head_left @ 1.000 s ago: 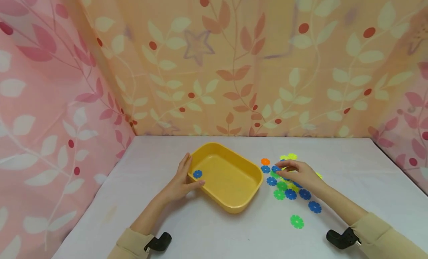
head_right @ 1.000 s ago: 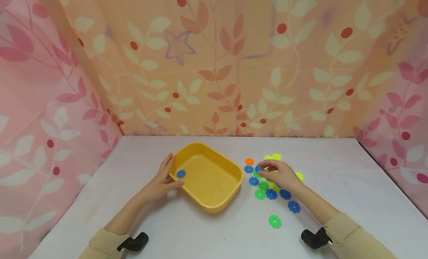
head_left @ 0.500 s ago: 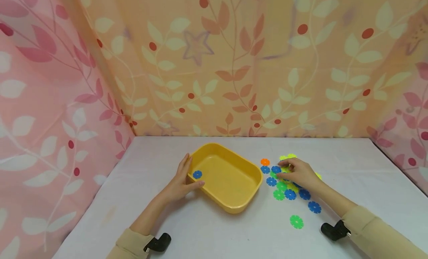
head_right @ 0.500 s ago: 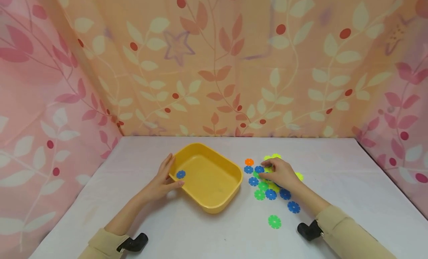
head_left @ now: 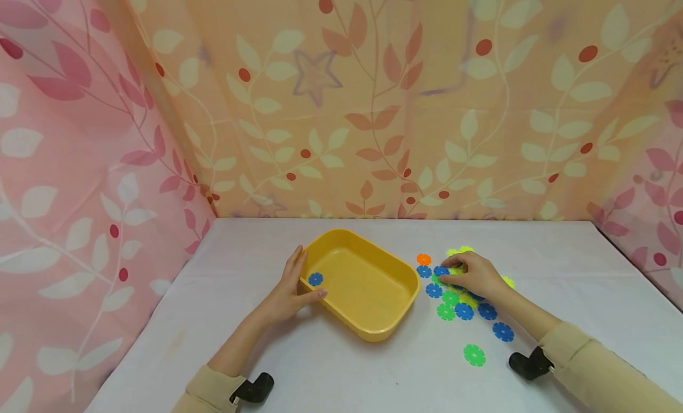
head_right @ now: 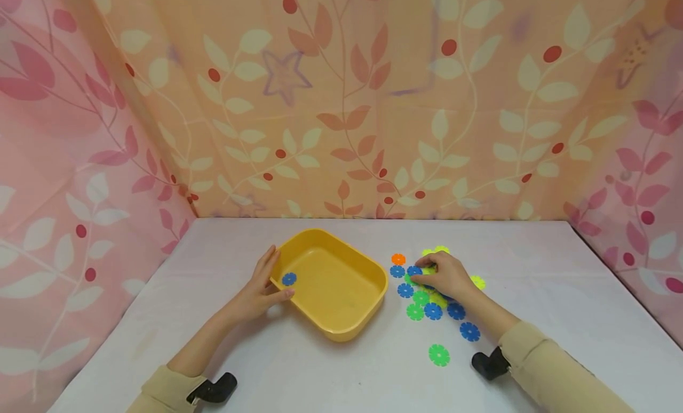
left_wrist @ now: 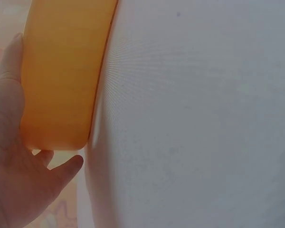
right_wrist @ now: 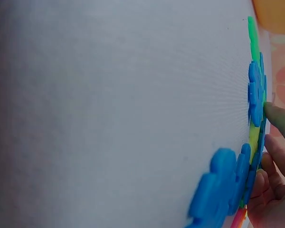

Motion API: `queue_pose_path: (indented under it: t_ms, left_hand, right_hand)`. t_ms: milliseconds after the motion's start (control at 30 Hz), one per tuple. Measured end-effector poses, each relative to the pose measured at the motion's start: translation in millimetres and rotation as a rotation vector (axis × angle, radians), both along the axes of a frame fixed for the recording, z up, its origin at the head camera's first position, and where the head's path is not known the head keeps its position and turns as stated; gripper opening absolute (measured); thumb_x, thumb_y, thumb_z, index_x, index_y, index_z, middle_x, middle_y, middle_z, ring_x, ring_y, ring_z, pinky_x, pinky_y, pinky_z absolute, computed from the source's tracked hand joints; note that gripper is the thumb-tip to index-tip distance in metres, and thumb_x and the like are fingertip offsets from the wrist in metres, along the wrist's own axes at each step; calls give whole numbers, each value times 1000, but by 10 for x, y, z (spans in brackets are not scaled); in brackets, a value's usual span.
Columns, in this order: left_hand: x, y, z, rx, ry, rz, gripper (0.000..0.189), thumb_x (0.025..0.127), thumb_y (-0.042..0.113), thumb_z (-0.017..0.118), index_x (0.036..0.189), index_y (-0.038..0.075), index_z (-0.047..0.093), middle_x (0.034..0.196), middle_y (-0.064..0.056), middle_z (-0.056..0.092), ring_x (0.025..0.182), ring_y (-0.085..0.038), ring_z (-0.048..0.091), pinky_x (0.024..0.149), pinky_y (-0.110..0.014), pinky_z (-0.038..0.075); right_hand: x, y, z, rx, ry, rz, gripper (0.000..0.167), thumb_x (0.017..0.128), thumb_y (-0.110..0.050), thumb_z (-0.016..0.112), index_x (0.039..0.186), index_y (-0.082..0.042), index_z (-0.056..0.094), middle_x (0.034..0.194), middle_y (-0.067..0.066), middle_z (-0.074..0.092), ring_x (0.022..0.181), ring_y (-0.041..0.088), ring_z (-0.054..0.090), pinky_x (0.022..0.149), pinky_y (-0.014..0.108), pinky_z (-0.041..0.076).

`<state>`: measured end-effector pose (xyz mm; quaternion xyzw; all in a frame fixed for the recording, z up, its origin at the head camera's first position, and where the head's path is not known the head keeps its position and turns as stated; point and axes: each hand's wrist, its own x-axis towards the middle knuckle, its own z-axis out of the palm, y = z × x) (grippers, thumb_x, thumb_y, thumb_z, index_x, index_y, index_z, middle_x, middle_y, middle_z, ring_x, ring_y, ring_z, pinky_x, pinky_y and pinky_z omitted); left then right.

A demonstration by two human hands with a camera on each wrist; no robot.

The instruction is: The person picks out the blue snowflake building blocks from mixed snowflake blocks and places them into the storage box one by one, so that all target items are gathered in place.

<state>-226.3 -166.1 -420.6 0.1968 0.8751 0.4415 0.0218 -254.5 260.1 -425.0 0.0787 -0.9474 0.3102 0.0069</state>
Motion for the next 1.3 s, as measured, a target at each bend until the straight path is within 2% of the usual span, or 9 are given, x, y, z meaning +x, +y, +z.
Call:
queue_pose_path:
  t_ms: [367,1000,1300]
  left_hand:
    - [-1,-2,-4,-1,-6,3,107,84,40,76,157,8,5,162,0,-10,148,-30,0,114,-56,10]
    - [2,-3,5,-7,-12,5,106,85,40,75,157,7,5,162,-1,-10,147,-31,0,114,-56,10]
    - [-6,-8,-11,-9,-5,7,107,85,40,76,157,7,5,162,-2,-10,147,-31,-1,114,-57,10]
  right_hand:
    - [-35,-17,12,-2,-30,-20,37,84,-33,78,108,-6,72,102,8,63,95,28,53,89,49,47]
    - [-53,-39,-29,-5,-27,-40,32,84,-30,78,105,-6,72,99,8,62,90,25,51,82,39,48]
    - [-34,-41,-6,25,2,-3,31,83,-31,79,102,-8,73,96,5,62,87,24,51,79,37,47]
